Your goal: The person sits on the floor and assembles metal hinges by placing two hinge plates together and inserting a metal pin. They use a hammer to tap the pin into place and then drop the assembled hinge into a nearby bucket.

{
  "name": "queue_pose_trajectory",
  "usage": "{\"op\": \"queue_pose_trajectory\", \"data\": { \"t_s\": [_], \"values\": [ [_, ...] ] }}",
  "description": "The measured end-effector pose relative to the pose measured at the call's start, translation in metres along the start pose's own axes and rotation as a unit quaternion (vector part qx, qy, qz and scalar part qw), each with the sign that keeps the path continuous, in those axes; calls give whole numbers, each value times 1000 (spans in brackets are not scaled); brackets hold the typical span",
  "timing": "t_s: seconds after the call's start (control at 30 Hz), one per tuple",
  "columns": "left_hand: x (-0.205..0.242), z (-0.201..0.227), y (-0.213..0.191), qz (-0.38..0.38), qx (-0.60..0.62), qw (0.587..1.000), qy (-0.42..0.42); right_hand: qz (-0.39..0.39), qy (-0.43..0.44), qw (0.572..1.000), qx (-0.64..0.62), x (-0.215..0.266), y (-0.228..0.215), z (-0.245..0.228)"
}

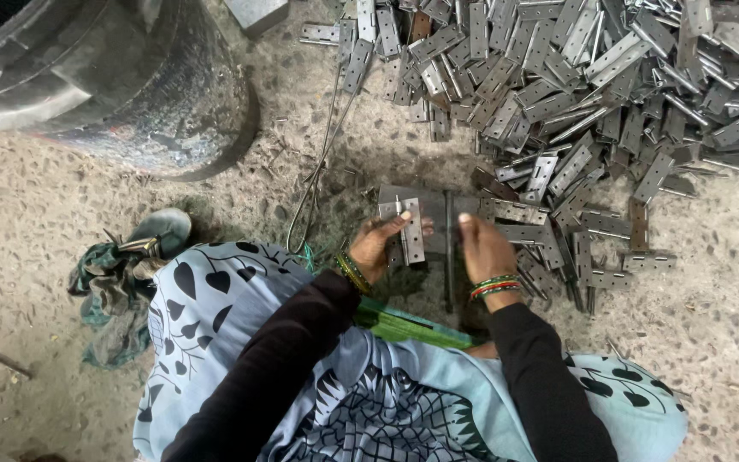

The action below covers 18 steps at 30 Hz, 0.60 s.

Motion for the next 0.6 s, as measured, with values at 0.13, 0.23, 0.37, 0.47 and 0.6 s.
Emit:
{"op": "queue_pose_trajectory", "data": {
  "t_s": [0.13,0.23,0.37,0.47,0.6],
  "values": [
    [-16,-14,-11,37,43,998,-42,89,70,976,186,-16,-25,18],
    [-25,-23,-16,186,16,976,-110,65,68,973,209,-15,-9,17],
    [-33,-28,-26,209,-64,971,-96,135,43,976,165,-19,-6,27],
    [-35,-29,-29,176,-83,978,-78,205,-4,975,87,-27,-31,8],
    [-36,-39,-27,124,-157,980,-6,163,-39,986,-17,12,-51,-44]
  ]
}}
Point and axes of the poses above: each hand's wrist, its own x-axis away from the middle knuckle, its own y-axis out of the palm, z = x × y, the point moved 2 cm from there along -x, towards the middle knuckle, and after that the axes turned 11 degrees about z, right-handed, at the moved point
